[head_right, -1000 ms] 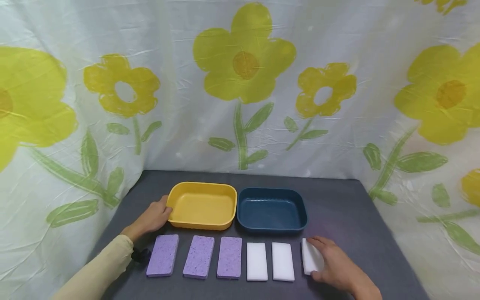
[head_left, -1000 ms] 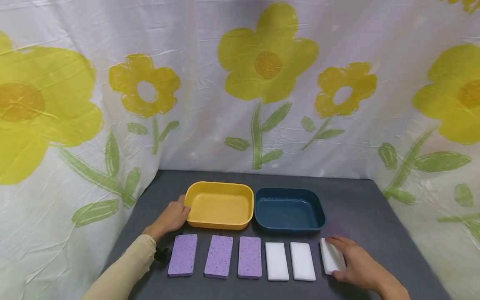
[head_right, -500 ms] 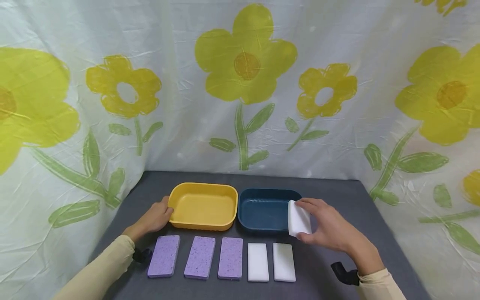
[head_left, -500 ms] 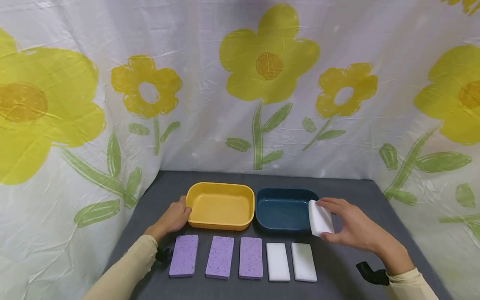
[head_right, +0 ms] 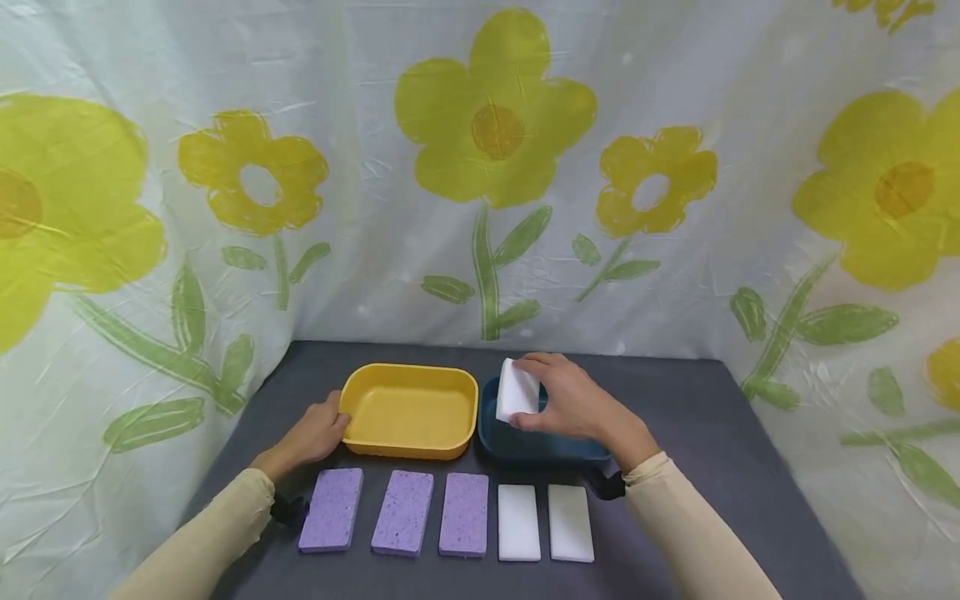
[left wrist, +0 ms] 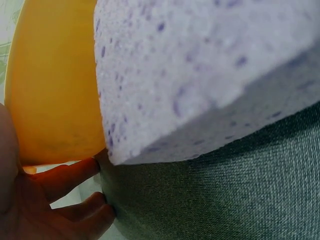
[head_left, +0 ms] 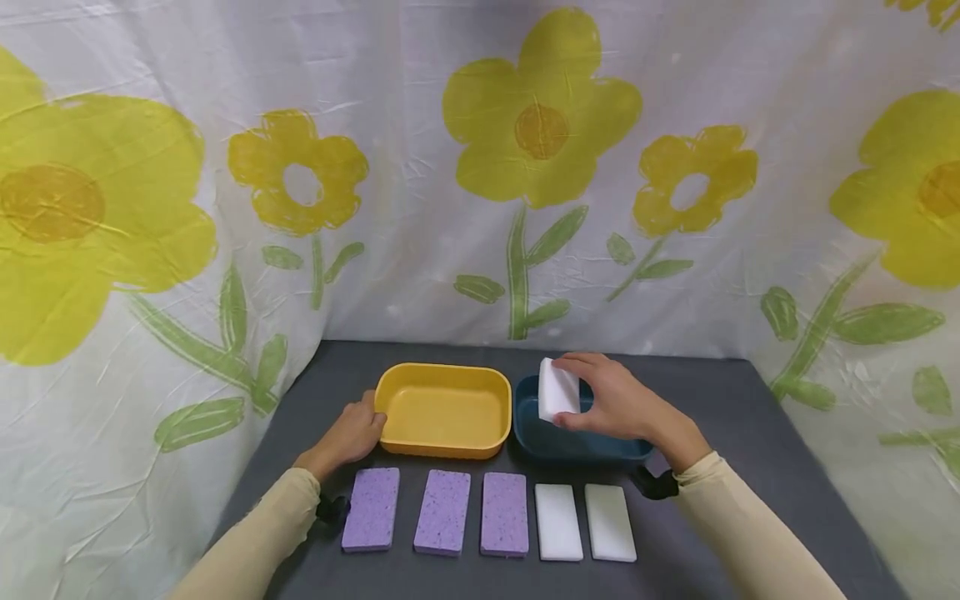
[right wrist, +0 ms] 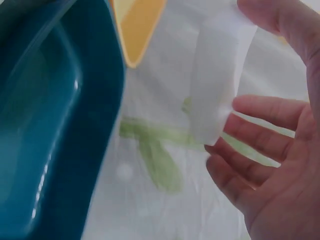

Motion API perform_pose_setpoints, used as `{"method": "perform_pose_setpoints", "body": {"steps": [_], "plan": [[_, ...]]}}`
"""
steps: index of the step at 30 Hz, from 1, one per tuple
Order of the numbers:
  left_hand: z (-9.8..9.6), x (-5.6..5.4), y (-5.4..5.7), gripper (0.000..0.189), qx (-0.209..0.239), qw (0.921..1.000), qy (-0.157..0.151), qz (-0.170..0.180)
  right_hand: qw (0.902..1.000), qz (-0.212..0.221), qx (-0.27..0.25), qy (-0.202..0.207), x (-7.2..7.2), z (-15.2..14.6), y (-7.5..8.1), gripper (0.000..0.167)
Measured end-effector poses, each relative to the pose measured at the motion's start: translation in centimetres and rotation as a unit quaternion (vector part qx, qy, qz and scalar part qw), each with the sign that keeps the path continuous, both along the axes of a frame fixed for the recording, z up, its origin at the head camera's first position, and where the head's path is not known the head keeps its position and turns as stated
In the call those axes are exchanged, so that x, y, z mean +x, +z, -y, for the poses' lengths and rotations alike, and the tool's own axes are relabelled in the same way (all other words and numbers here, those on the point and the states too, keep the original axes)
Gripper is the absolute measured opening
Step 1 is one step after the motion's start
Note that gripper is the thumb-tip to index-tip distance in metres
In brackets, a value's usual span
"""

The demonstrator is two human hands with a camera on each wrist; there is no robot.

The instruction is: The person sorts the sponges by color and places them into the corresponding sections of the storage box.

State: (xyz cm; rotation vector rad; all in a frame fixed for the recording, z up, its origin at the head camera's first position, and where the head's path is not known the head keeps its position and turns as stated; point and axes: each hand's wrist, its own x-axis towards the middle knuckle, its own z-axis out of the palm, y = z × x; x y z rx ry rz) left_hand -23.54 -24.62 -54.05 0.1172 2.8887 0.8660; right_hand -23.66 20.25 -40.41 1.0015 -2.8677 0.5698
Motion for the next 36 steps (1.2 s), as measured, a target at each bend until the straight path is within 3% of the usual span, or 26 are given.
{"method": "perform_pose_setpoints", "body": {"steps": [15, 26, 31, 36], "plan": [[0.2, -0.4, 0.0, 0.056, 0.0, 0.9999, -0.005, 0.011, 0.9988, 0.03, 0.019, 0.036, -4.3, 8.3, -1.2, 0.08], [0.0, -0.5, 0.3, 0.056, -0.003, 0.9997, -0.007, 0.022, 0.9942, 0.051, 0.083, 0.045, -5.8, 12.3, -4.7, 0.078], [-0.1, -0.6, 0.0, 0.055, -0.005, 0.9997, -0.005, 0.024, 0.9879, 0.078, 0.13, 0.031, -6.1, 13.2, -6.6, 0.076], [0.0, -0.5, 0.1, 0.054, -0.009, 0.9996, -0.005, 0.024, 0.9805, 0.073, 0.18, 0.028, -6.1, 14.2, -7.7, 0.073]]}}
